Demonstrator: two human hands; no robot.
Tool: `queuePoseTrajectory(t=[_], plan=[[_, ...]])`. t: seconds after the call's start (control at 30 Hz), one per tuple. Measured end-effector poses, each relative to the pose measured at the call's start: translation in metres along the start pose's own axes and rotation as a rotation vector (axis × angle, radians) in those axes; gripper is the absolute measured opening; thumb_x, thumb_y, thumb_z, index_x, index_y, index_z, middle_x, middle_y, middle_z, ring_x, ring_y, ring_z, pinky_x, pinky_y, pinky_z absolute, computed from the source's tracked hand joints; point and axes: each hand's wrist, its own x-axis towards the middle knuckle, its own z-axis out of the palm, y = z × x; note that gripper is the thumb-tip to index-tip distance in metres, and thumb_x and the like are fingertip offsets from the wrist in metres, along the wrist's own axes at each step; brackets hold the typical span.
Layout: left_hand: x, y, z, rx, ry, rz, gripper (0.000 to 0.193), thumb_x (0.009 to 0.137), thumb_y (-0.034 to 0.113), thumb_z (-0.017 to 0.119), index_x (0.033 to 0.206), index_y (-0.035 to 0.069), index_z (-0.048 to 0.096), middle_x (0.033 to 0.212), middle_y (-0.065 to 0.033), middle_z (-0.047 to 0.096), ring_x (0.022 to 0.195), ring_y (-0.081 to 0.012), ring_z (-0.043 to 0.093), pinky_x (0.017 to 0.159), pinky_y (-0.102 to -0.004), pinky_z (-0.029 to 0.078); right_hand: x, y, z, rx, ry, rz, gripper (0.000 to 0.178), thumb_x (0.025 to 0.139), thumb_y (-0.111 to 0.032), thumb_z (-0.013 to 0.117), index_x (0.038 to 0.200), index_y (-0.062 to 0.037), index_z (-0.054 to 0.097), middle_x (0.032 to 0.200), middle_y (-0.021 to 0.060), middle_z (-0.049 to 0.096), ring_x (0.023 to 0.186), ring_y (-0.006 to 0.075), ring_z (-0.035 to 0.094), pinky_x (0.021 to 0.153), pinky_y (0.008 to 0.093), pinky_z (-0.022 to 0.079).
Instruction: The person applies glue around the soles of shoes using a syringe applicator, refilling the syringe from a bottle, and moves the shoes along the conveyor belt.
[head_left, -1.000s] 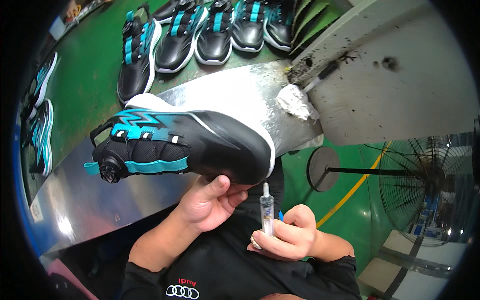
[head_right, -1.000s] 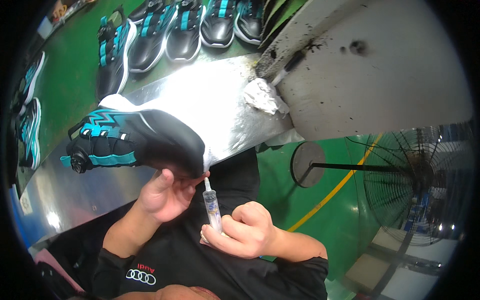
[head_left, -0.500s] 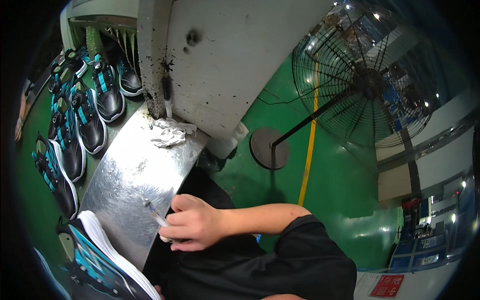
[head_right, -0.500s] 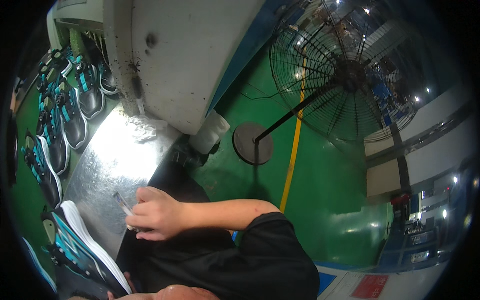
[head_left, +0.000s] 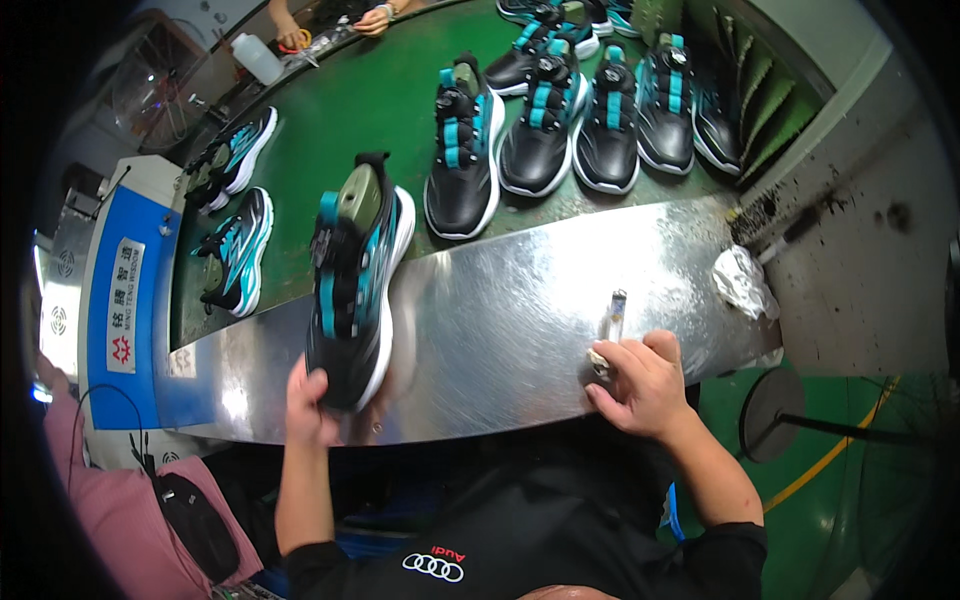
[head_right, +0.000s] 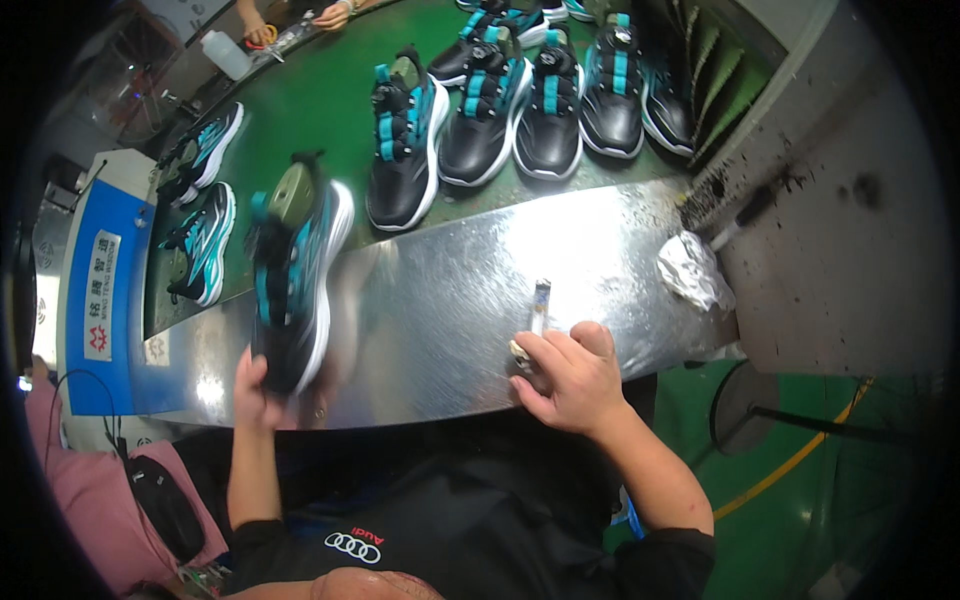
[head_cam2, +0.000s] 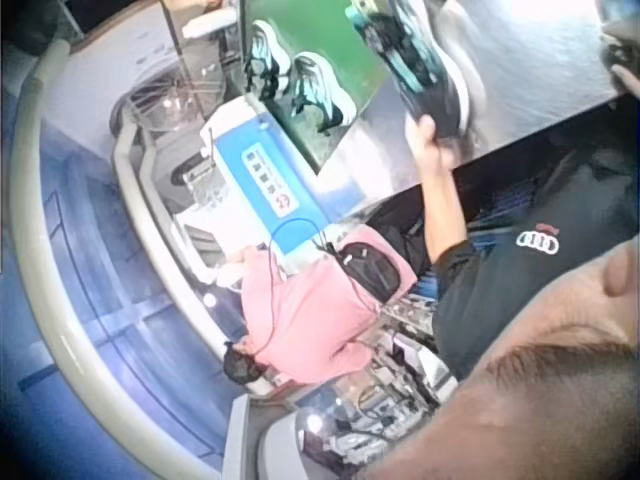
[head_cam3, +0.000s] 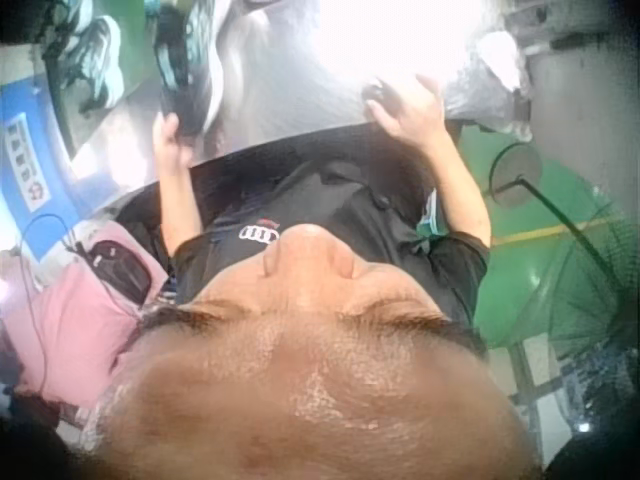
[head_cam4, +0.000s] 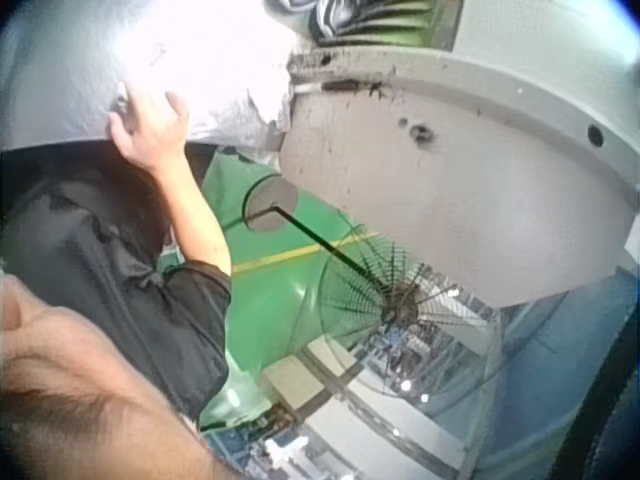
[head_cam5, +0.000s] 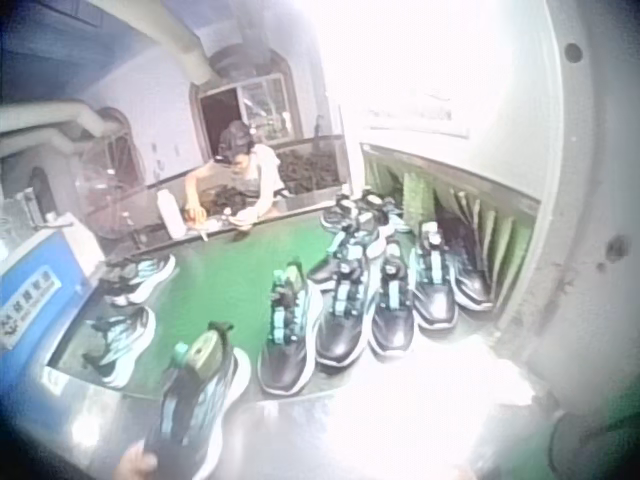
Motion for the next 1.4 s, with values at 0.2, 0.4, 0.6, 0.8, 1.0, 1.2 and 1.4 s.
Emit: queuePoseTrajectory(t=[0.2, 0.4, 0.6, 0.8, 1.0, 1.2, 1.4], plan=[[0.16, 0.019, -0.018, 0.016, -0.068, -0.084, 0.036, 0.086, 0.016, 0.056, 0.117, -0.001, 0.05, 0.112, -0.0127, 0.06, 0.1, -0.0228, 0.059, 0.091, -0.0363, 0.046, 0.009, -0.006, 0.001, -0.002, -0.012, 0.01, 0.044, 0.06, -0.026, 0.071, 0.101, -0.0134, 0.062, 0.081, -0.0004, 0.058, 0.074, 0.023, 0.044, 0.073, 0.0329, 0.036], [0.202, 0.002, -0.002, 0.342, 0.003, -0.267, 0.036, 0.08, 0.03, 0.069, 0.098, 0.001, 0.059, 0.088, -0.0084, 0.065, 0.076, -0.0176, 0.065, 0.069, -0.0317, 0.054, 0.013, -0.005, 0.005, 0.024, 0.015, 0.042, 0.041, 0.06, -0.023, 0.071, 0.099, -0.0104, 0.063, 0.076, 0.0031, 0.058, 0.075, 0.025, 0.046, 0.074, 0.0345, 0.035], [0.174, 0.037, -0.039, 0.637, 0.049, -0.076, 0.031, 0.086, 0.029, 0.061, 0.102, 0.002, 0.059, 0.082, -0.0078, 0.062, 0.072, -0.0141, 0.062, 0.065, -0.0238, 0.05, 0.005, -0.003, 0.003, 0.007, 0.034, 0.08, 0.043, 0.059, -0.018, 0.071, 0.1, -0.0067, 0.061, 0.079, 0.007, 0.059, 0.076, 0.0265, 0.045, 0.074, 0.0343, 0.035], [0.092, 0.076, -0.258, 0.169, 0.627, 0.302, 0.03, 0.081, 0.012, 0.066, 0.104, 0.004, 0.047, 0.083, -0.0084, 0.057, 0.076, -0.0211, 0.063, 0.066, -0.0347, 0.05, 0.01, -0.001, 0.005, 0.016, 0.025, 0.038, 0.042, 0.059, -0.019, 0.071, 0.099, -0.0072, 0.062, 0.083, 0.0072, 0.06, 0.076, 0.0265, 0.045, 0.074, 0.0341, 0.036], [0.144, 0.071, -0.243, 0.455, 0.714, 0.459, 0.065, 0.072, 0.002, 0.073, 0.13, 0.001, 0.041, 0.125, -0.0086, 0.052, 0.112, -0.0205, 0.049, 0.096, -0.0294, 0.037, 0.006, 0.002, 0.005, -0.029, 0.049, 0.079, 0.044, 0.058, -0.021, 0.072, 0.098, -0.008, 0.063, 0.083, 0.0047, 0.058, 0.08, 0.0256, 0.045, 0.074, 0.0342, 0.036], [0.175, 0.07, -0.157, 0.67, 0.62, 0.534, 0.067, 0.074, 0.005, 0.071, 0.133, 0.004, 0.039, 0.124, -0.0085, 0.051, 0.113, -0.0206, 0.049, 0.097, -0.0311, 0.036, 0.003, 0.0, 0.004, -0.042, 0.059, 0.073, 0.045, 0.056, -0.023, 0.071, 0.098, -0.0091, 0.064, 0.082, 0.0044, 0.058, 0.074, 0.0249, 0.045, 0.072, 0.0343, 0.037], [0.153, 0.087, -0.171, 0.66, 0.601, 0.44, 0.054, 0.075, 0.006, 0.07, 0.125, 0.003, 0.049, 0.116, -0.0076, 0.057, 0.104, -0.0182, 0.055, 0.091, -0.029, 0.042, 0.007, -0.003, 0.003, -0.028, 0.065, 0.071, 0.043, 0.058, -0.023, 0.071, 0.098, -0.011, 0.063, 0.08, 0.0016, 0.059, 0.073, 0.0228, 0.046, 0.071, 0.034, 0.037]])
